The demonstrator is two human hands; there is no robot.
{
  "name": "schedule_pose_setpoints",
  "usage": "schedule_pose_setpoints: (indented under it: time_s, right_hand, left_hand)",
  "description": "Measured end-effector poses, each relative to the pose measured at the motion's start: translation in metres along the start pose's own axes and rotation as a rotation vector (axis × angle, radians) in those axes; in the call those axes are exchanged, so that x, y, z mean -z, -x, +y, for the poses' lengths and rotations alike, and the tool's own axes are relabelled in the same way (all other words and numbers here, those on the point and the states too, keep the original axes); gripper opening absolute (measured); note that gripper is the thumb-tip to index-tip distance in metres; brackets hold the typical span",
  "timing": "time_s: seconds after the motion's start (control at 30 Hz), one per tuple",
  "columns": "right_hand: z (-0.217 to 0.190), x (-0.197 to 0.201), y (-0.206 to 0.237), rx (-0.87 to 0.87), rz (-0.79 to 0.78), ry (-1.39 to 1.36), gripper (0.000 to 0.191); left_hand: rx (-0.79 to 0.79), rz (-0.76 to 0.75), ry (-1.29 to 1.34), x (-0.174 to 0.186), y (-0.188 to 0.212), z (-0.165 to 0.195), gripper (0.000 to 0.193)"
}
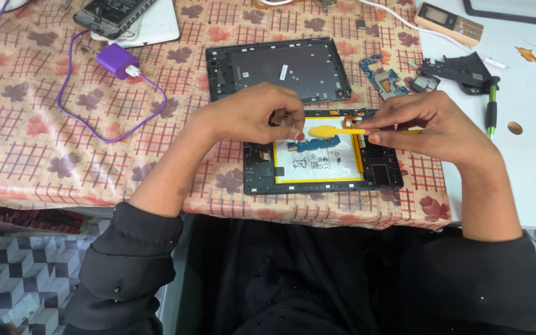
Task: The person cleans the interior of a disassembled tablet using a toothbrush and then uses a screwdriver to tighten screws on the device's frame.
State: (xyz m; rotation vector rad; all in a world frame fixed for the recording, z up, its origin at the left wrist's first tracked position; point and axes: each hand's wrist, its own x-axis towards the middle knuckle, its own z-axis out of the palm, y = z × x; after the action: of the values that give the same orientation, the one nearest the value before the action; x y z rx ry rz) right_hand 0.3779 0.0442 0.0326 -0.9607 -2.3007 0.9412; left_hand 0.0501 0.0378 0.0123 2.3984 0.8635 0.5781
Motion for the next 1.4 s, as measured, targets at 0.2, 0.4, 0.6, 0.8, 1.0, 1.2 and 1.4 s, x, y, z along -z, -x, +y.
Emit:
schedule_pose_setpoints:
  time_s: [0.2,0.4,0.6,0.8,1.0,1.2,1.4]
  right_hand:
    - [0.003,-0.004,-0.004,0.06,-0.013,0.045,0.029]
    - [0.005,-0.007,-0.005,0.014,-0.044,0.091,0.03]
    - [0.001,-0.008,-0.006,0.015,-0.071,0.109,0.028]
    - [0.001,-0.009,-0.007,0.021,-0.128,0.105,0.031]
    - [0.003,-0.009,-0.008,0.008,-0.16,0.082,0.028]
    - [0.004,-0.006,-0.007,-0.114,-0.095,0.064,0.026]
    - [0.007,-0.003,-0.007,-0.119,-0.099,0.031,0.026]
  left_hand:
    - [-0.057,-0.042,0.007,-0.001,-0.002,-0.002,0.041]
    - [-0.06,-0.071,-0.148,-0.007,-0.002,-0.003,0.059]
    - [-0.037,-0.063,-0.167,-0.013,-0.005,-0.004,0.069]
    - [-0.07,0.004,-0.222,-0.013,-0.001,0.0,0.063]
    - [-0.11,0.013,-0.24,-0.014,-0.002,0.003,0.067]
    - [-0.043,0.008,-0.285,-0.009,-0.003,0.008,0.067]
    - [-0.065,0.019,-0.283,-0.01,-0.005,0.01,0.068]
